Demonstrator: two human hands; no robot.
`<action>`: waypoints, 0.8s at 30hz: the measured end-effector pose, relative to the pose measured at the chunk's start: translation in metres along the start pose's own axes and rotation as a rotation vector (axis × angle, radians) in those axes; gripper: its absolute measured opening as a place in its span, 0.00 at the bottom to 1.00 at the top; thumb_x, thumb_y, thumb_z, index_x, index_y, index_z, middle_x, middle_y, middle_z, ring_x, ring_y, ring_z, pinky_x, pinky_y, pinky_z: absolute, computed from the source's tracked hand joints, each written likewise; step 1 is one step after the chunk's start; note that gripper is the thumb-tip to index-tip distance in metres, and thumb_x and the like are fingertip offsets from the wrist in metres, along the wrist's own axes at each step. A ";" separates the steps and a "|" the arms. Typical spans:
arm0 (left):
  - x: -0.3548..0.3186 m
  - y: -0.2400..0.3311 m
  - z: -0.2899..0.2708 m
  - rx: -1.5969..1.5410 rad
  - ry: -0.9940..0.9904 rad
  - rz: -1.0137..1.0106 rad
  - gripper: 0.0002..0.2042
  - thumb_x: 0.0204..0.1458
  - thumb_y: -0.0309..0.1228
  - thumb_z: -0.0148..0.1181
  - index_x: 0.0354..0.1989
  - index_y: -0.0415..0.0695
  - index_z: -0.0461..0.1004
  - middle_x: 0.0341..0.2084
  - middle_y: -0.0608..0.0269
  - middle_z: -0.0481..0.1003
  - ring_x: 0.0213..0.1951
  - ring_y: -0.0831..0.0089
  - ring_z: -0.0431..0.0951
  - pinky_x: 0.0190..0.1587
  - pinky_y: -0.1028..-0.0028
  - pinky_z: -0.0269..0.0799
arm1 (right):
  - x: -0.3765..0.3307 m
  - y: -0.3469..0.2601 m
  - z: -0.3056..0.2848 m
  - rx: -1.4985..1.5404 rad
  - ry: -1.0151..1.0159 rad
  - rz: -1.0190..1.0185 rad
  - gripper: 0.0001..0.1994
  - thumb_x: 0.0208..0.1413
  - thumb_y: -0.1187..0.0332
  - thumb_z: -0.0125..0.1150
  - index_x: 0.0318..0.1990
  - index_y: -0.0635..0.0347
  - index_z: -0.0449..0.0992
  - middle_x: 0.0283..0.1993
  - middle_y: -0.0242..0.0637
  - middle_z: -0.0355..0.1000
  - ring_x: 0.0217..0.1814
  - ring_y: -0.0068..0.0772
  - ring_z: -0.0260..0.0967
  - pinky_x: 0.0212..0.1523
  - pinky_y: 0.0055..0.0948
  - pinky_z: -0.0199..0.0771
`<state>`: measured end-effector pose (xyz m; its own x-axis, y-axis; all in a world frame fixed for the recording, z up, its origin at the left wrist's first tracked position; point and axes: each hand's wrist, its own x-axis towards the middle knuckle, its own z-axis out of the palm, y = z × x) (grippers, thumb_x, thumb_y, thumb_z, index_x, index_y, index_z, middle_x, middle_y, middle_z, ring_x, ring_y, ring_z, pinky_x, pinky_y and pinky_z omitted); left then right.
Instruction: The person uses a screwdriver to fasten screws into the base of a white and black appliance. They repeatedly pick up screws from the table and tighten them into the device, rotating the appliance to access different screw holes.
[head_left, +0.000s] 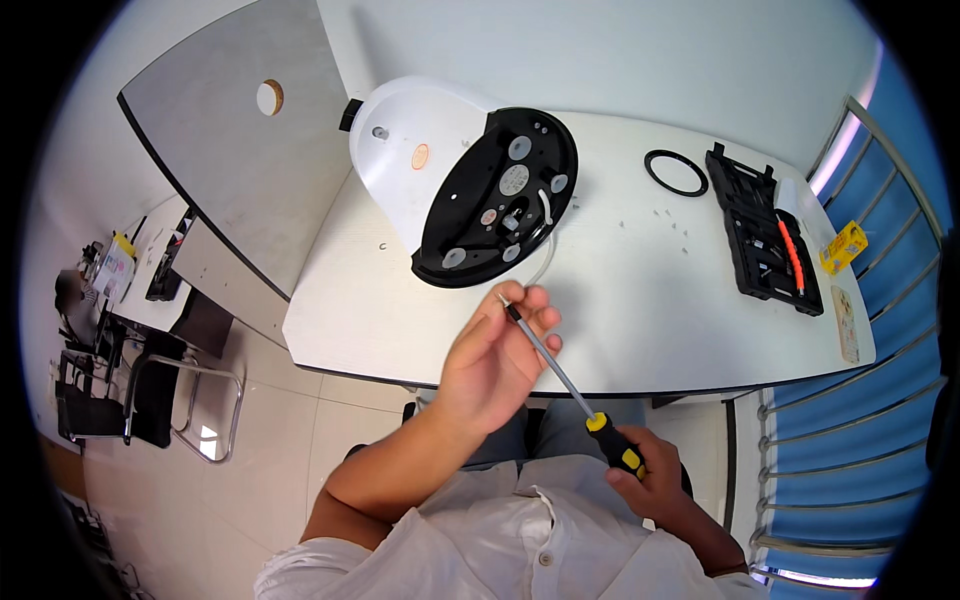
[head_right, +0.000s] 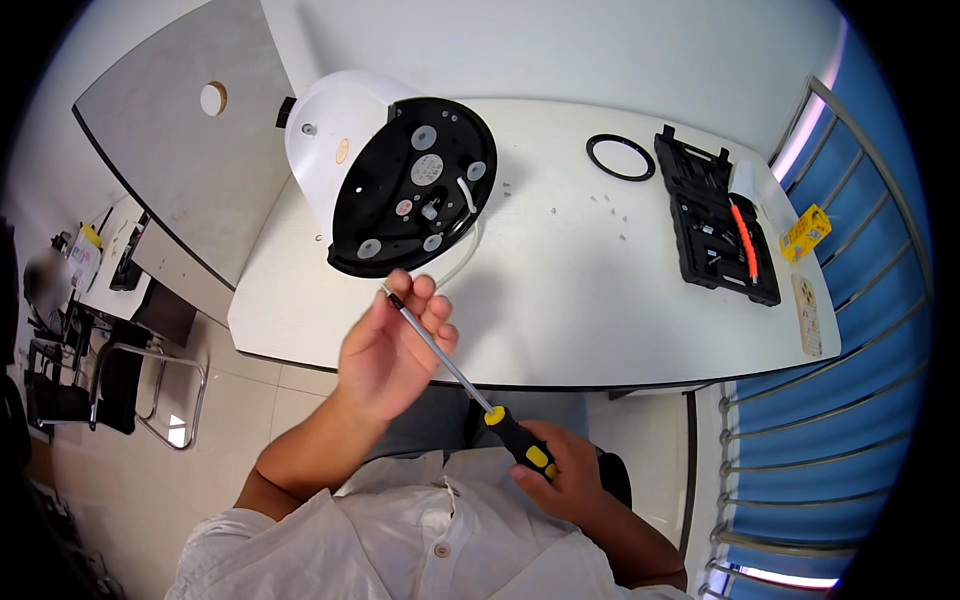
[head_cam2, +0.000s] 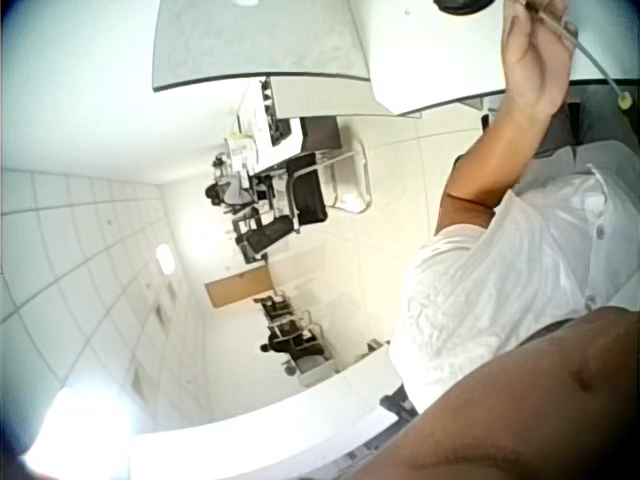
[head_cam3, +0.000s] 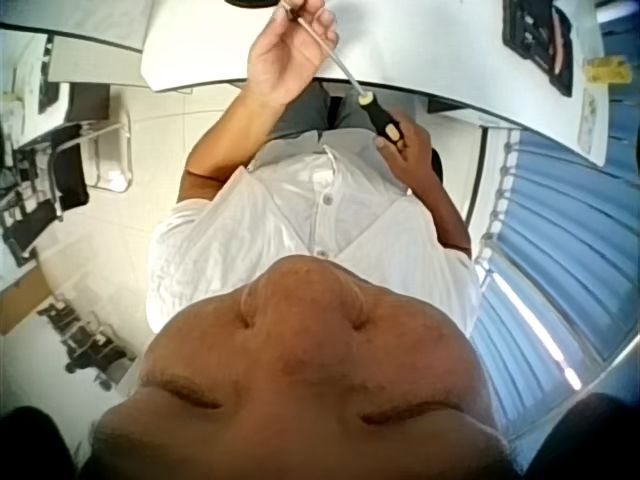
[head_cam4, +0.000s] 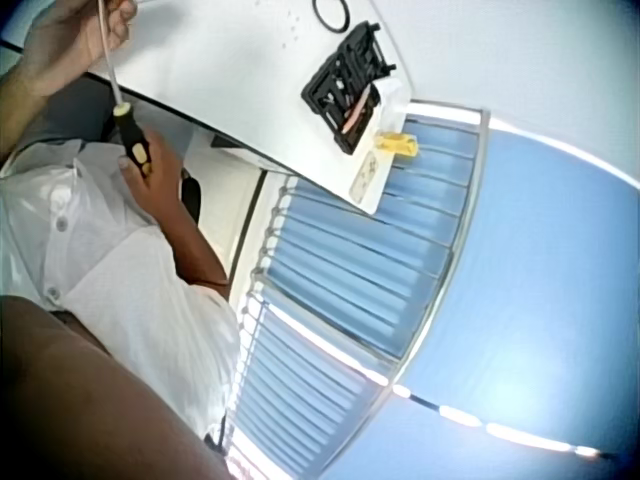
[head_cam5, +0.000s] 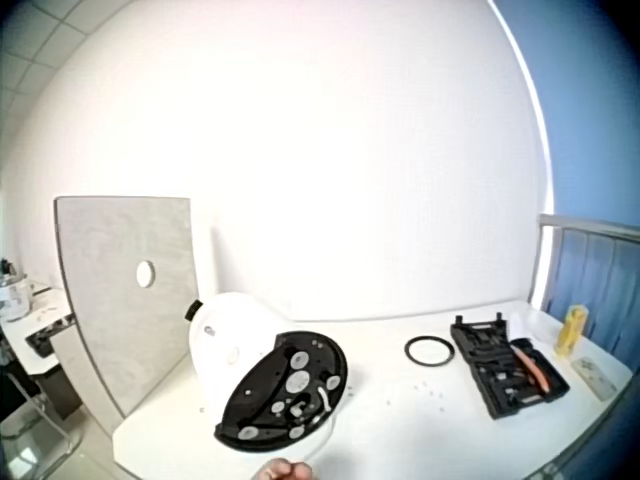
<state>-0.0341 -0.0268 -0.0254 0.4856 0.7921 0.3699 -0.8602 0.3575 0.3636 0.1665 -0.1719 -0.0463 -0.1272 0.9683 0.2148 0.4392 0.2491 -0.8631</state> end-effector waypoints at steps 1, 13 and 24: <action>0.006 0.007 0.010 0.095 0.032 0.007 0.18 0.57 0.42 0.48 0.52 0.48 0.65 0.48 0.63 0.69 0.50 0.68 0.68 0.51 0.67 0.64 | -0.002 0.002 -0.001 0.013 0.022 -0.006 0.22 0.48 0.59 0.64 0.46 0.65 0.69 0.32 0.42 0.72 0.28 0.34 0.70 0.31 0.27 0.69; 0.210 0.134 0.038 2.070 -0.398 0.219 0.27 0.55 0.54 0.43 0.50 0.46 0.73 0.50 0.55 0.71 0.55 0.59 0.67 0.58 0.65 0.58 | -0.008 0.034 0.000 0.246 0.224 0.104 0.32 0.49 0.45 0.60 0.47 0.67 0.65 0.28 0.32 0.67 0.28 0.18 0.63 0.29 0.21 0.64; 0.156 0.178 0.034 2.090 -0.589 -0.066 0.36 0.45 0.58 0.52 0.55 0.39 0.68 0.54 0.52 0.68 0.61 0.57 0.61 0.63 0.62 0.50 | 0.019 0.025 0.000 0.113 -0.110 0.187 0.25 0.49 0.58 0.62 0.50 0.65 0.68 0.32 0.41 0.72 0.30 0.33 0.70 0.33 0.28 0.69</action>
<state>-0.1057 0.1438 0.1262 0.8296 0.4568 0.3211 0.3270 -0.8636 0.3837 0.1755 -0.1473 -0.0641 -0.1519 0.9884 0.0003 0.3633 0.0561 -0.9300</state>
